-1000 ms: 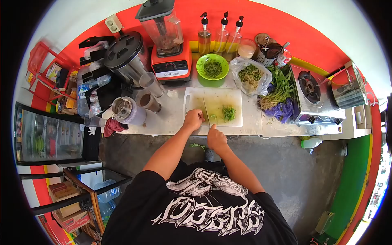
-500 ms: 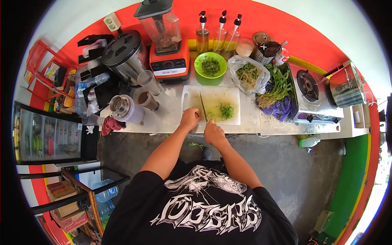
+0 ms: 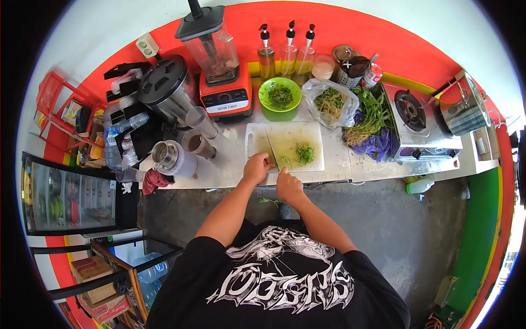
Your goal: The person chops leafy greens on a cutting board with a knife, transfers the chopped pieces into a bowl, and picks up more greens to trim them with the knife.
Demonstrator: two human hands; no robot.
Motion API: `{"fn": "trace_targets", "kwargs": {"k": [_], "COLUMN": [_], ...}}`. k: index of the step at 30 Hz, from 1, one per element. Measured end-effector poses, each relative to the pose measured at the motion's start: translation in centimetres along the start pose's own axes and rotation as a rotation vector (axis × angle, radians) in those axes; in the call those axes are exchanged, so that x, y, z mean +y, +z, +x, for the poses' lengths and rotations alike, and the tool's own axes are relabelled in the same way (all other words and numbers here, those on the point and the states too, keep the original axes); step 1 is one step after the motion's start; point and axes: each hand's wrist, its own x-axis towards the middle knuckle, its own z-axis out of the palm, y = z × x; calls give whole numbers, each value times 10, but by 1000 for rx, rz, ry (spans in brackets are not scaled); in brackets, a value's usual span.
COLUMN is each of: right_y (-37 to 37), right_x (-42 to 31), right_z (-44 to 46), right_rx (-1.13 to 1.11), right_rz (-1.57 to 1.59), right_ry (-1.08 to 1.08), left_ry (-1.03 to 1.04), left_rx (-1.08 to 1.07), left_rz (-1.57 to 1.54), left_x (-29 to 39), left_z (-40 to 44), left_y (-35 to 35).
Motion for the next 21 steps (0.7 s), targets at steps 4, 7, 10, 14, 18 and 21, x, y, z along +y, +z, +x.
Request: {"fn": "trace_targets", "kwargs": {"k": [4,7,10,14,18,21], "right_y": [-5,1,2,-7,8,12], "right_x": [3,-1,-1,-3,-6,-6], "right_z": [10,-1,0,8,0,2], "right_rx": [3,37,50,46,77,108], "right_rz": [-8,26,5,13,1,-38], "right_ry": [-13,23,-4,7,-30,-18], "left_ry": [6,-26,-57,-26,65,45], "left_rx": [-26,-16,-62,-42,56,60], "left_rz": [-26,33,35,62,96,60], "left_x": [-1,1,3,2,-6,-1], "left_z": [1,-1,0,-2,-4,-6], "left_y": [-1,1,-1,0,8,6]}}
